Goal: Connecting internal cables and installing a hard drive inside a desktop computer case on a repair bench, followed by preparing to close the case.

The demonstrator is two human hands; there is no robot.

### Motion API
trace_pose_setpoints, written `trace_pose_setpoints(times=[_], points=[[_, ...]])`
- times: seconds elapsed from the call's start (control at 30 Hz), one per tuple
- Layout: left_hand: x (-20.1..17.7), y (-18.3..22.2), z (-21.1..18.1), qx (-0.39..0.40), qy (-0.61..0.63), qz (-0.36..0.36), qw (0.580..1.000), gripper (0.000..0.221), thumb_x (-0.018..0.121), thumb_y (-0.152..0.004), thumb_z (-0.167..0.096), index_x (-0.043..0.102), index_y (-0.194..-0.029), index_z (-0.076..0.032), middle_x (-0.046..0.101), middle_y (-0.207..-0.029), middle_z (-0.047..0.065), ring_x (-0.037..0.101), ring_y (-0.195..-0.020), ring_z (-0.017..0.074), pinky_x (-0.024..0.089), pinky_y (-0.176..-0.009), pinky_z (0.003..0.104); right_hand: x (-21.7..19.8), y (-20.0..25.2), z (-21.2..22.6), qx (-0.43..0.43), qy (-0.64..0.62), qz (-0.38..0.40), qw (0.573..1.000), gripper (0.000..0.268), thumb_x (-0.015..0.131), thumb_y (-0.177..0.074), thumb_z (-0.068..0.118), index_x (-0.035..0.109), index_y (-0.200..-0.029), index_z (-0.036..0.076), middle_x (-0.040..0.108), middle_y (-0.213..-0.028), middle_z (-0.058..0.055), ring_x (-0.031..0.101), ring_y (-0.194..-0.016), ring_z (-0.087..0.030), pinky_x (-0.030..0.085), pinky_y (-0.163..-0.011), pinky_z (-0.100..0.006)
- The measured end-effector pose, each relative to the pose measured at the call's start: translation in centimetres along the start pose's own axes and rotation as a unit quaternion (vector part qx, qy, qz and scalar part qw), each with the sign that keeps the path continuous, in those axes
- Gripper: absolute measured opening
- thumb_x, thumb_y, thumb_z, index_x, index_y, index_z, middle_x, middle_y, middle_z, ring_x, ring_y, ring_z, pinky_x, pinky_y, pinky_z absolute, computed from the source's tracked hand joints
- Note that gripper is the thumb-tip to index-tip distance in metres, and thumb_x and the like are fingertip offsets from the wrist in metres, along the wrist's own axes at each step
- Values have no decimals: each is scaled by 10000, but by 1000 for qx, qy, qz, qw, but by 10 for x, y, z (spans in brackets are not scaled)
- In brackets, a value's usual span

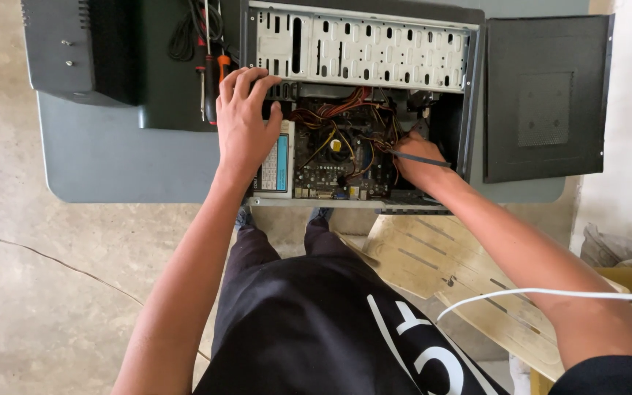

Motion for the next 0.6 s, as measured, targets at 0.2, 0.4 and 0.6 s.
trace_pose_setpoints(times=[0.2, 0.4, 0.6], points=[[-1, 0, 0, -1, 9, -2, 1000, 354, 723, -978, -53, 717, -1327, -114, 637, -1367, 70, 508, -1350, 357, 524, -977, 557, 2, -6, 0, 3, -17, 16, 1000, 165, 688, -1062, 98, 761, -1006, -40, 725, -1085, -289, 686, -1131, -420, 648, -701, -563], [-2, 0, -1, 5, 9, -8, 1000, 351, 726, -975, -49, 722, -1322, -103, 650, -1363, 73, 520, -1346, 355, 524, -987, 546, -1, -7, 3, 9, -62, 38, 997, 268, 605, -1058, -19, 676, -800, -37, 679, -1027, -299, 646, -825, -450, 563, -636, -531], [-1, 1, 3, 7, -1, -14, 1000, 311, 723, -1002, -64, 723, -1311, -97, 658, -1373, 82, 517, -1360, 355, 532, -976, 559, -31, -3, 20, 60, -111, 80, 989, 185, 523, -1051, -39, 579, -875, -23, 616, -839, -268, 527, -669, -430, 394, -603, -538]])
Point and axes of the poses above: each hand's wrist, its own y-axis away from the middle knuckle, its own x-axis out of the palm, z = x × y, the point moved 2 cm from there along -y, towards the middle knuckle
